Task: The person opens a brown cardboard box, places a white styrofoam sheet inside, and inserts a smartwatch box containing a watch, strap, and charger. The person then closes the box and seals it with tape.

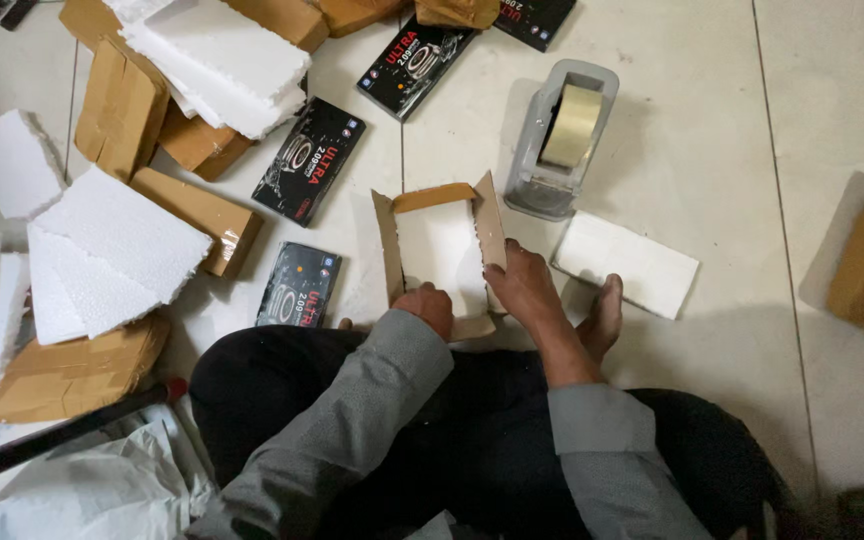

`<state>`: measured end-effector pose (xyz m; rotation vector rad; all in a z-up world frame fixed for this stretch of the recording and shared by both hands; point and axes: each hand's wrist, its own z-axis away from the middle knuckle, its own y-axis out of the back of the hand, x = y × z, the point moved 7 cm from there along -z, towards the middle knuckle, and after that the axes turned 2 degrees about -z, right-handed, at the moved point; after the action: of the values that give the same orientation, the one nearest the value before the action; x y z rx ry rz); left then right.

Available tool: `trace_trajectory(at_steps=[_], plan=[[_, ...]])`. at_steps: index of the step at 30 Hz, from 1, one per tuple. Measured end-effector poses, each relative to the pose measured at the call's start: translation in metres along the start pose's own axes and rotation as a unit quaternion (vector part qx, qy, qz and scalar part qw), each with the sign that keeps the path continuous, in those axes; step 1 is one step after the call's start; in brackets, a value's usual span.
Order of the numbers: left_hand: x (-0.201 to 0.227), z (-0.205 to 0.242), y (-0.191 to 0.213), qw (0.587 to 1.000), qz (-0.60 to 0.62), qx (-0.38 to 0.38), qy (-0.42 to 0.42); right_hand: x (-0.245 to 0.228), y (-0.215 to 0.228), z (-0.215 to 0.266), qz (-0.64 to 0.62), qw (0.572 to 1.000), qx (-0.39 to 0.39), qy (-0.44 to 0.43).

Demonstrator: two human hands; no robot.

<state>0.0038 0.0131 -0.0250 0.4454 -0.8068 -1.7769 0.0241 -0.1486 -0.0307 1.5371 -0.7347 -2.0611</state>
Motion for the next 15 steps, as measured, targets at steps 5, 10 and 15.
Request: trace_trajectory(at_steps=[5,10,15], plan=[[-0.010,0.004,0.020,0.997,-0.029,0.066,0.020,0.001,-0.006,-0.001,0.054,0.998,-0.038,-0.009],[-0.002,-0.026,0.032,0.990,-0.117,0.070,-0.029,-0.004,-0.008,-0.001,0.061,0.996,-0.053,0.036],[-0.011,-0.063,0.024,0.988,-0.131,0.067,-0.046,-0.022,0.005,0.007,0.068,0.996,-0.028,0.045]])
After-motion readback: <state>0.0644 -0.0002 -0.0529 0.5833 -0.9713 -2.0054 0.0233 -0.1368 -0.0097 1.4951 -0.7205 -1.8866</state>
